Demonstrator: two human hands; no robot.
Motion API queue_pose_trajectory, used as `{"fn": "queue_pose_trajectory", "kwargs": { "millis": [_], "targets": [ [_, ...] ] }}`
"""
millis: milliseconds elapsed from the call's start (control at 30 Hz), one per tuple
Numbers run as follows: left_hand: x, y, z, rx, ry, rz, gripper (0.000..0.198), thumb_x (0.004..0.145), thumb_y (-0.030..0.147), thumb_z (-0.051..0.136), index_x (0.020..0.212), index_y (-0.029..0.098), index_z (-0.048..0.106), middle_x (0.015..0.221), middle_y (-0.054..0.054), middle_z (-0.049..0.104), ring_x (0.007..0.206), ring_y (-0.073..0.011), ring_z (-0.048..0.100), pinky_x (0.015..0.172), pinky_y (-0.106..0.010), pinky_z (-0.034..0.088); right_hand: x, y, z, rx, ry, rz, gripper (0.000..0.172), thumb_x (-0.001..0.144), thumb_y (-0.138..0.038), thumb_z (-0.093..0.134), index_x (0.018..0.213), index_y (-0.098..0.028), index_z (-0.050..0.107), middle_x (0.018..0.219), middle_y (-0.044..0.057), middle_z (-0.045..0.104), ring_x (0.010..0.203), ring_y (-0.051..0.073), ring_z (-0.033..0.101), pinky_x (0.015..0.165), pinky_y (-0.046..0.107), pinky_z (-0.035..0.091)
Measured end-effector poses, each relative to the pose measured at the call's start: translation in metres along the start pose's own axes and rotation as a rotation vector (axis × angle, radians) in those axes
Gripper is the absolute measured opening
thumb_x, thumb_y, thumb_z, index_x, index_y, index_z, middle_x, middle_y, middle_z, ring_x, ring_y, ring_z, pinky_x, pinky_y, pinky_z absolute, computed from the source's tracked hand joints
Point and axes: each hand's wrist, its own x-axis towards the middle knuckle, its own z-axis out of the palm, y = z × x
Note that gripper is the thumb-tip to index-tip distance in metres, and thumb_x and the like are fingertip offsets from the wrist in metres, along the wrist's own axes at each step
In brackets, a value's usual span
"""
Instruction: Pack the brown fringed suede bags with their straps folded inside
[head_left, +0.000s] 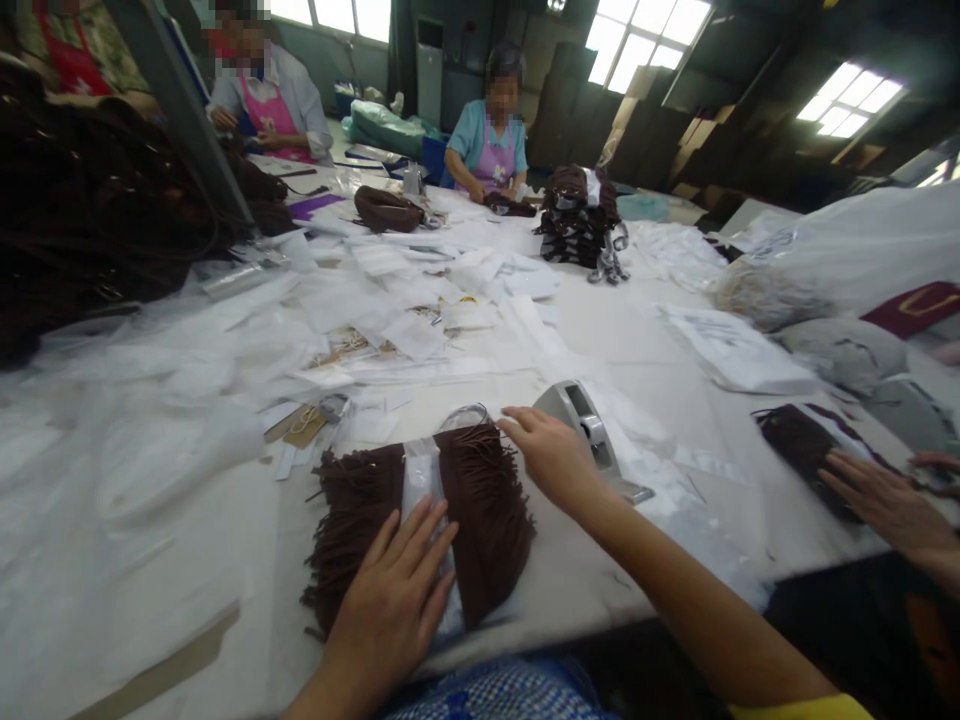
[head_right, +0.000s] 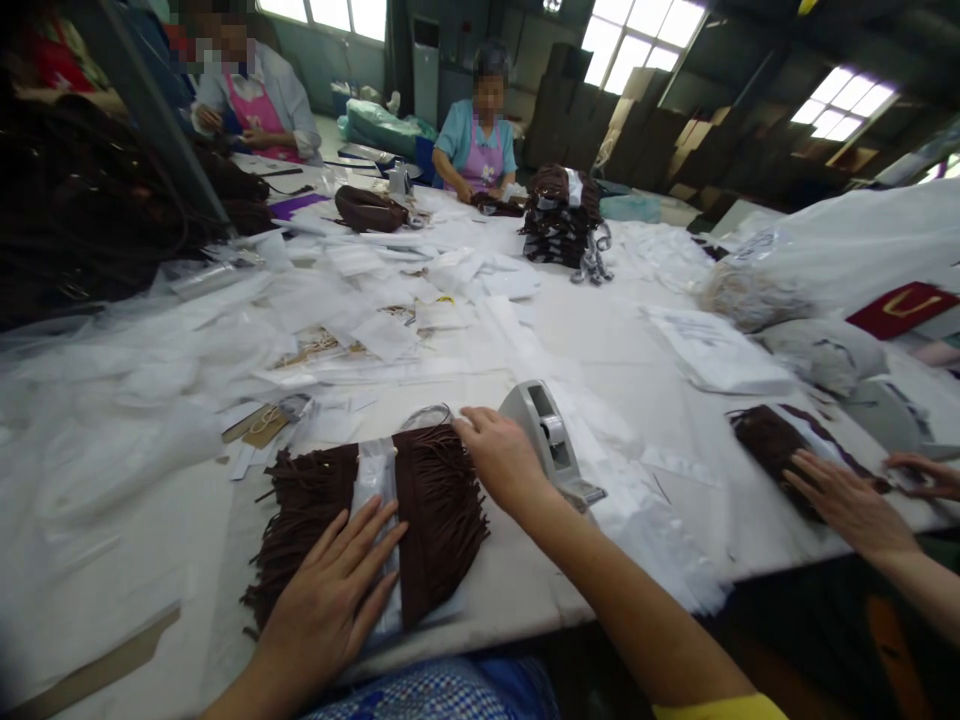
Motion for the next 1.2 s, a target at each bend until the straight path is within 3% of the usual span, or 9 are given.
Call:
{"fn": "queue_pose_trajectory", "kwargs": {
  "millis": [133,367,467,567,733,900,1000,1133,1200],
  "targets": [
    [0.001,0.000,0.000,-0.009,0.006,-0.005,0.047,0.092,0.033,0.052,0.137,0.020,0.055,0.151,-0.008,0.044,0.139,-0.0296,0.041,0.109,-0.048,0.041,0.017,-0.013,0.023,0.141,-0.021,-0.448,0.037,0.090,-0.011,0.055,0.125,-0.021,0.062,0.136,0.009,0.058,0.135,0.023,0.042,0.113,0.045,0.034],
    [-0.004,0.000,0.004,-0.069,-0.002,-0.020,0.048,0.093,0.032,0.051,0.139,0.020,0.052,0.152,-0.007,0.042,0.141,-0.0304,0.038,0.110,-0.051,0.040,-0.006,0.050,0.015,-0.044,-0.166,-0.146,0.022,0.084,0.001,0.056,0.085,-0.013,0.072,0.124,0.016,0.064,0.127,0.029,0.052,0.101,0.046,0.047],
    [-0.001,0.002,-0.002,-0.117,-0.003,-0.035,0.047,0.093,0.030,0.051,0.139,0.021,0.052,0.153,-0.008,0.041,0.142,-0.0299,0.036,0.111,-0.051,0.040,-0.009,0.031,0.004,0.037,-0.064,-0.095,0.031,0.085,0.002,0.052,0.100,-0.016,0.072,0.127,0.014,0.063,0.121,0.025,0.057,0.098,0.043,0.050],
    [0.003,-0.002,-0.011,-0.169,-0.002,-0.092,0.051,0.093,0.030,0.051,0.143,0.022,0.047,0.157,-0.010,0.034,0.145,-0.0296,0.030,0.112,-0.049,0.038,-0.007,-0.011,0.012,0.277,0.033,-0.293,0.039,0.091,-0.008,0.050,0.125,-0.023,0.061,0.137,0.008,0.057,0.128,0.020,0.051,0.107,0.041,0.045],
    [-0.047,-0.056,-0.024,-0.150,-0.111,-0.198,0.052,0.093,0.030,0.049,0.144,0.024,0.045,0.150,-0.010,0.046,0.138,-0.0274,0.042,0.111,-0.050,0.040,-0.014,-0.034,0.046,0.418,0.018,-0.394,0.039,0.096,-0.021,0.051,0.135,-0.022,0.054,0.144,0.012,0.051,0.134,0.023,0.046,0.110,0.045,0.042],
    [-0.112,-0.113,-0.063,-0.057,-0.121,-0.357,0.028,0.087,0.021,0.048,0.102,0.025,0.071,0.127,-0.007,0.066,0.114,-0.0246,0.064,0.096,-0.039,0.054,-0.018,-0.029,0.045,0.439,0.071,-0.374,0.034,0.096,-0.015,0.048,0.127,-0.022,0.061,0.139,0.010,0.056,0.132,0.025,0.048,0.109,0.048,0.043],
    [-0.078,-0.110,-0.079,-0.044,-0.012,-0.451,0.029,0.089,0.021,0.046,0.110,0.025,0.067,0.124,-0.006,0.067,0.112,-0.0233,0.064,0.099,-0.040,0.052,-0.020,-0.045,0.034,0.493,0.166,-0.353,0.035,0.094,-0.010,0.046,0.121,-0.023,0.064,0.129,0.008,0.064,0.125,0.024,0.054,0.109,0.049,0.043],
    [0.001,-0.091,-0.059,-0.164,-0.089,-0.096,0.039,0.092,0.014,0.042,0.127,0.021,0.058,0.135,-0.008,0.058,0.127,-0.0213,0.053,0.108,-0.038,0.044,-0.024,-0.065,0.038,0.541,0.208,-0.321,0.044,0.093,-0.007,0.042,0.131,-0.023,0.058,0.132,0.009,0.062,0.124,0.022,0.055,0.107,0.047,0.046],
    [0.016,-0.093,-0.043,-0.123,-0.177,0.008,0.041,0.089,0.011,0.043,0.127,0.020,0.057,0.133,-0.010,0.059,0.123,-0.0235,0.055,0.105,-0.039,0.046,-0.026,-0.068,0.049,0.542,0.194,-0.284,0.048,0.093,-0.006,0.040,0.137,-0.021,0.053,0.135,0.010,0.059,0.127,0.023,0.053,0.107,0.045,0.047]
  ]
}}
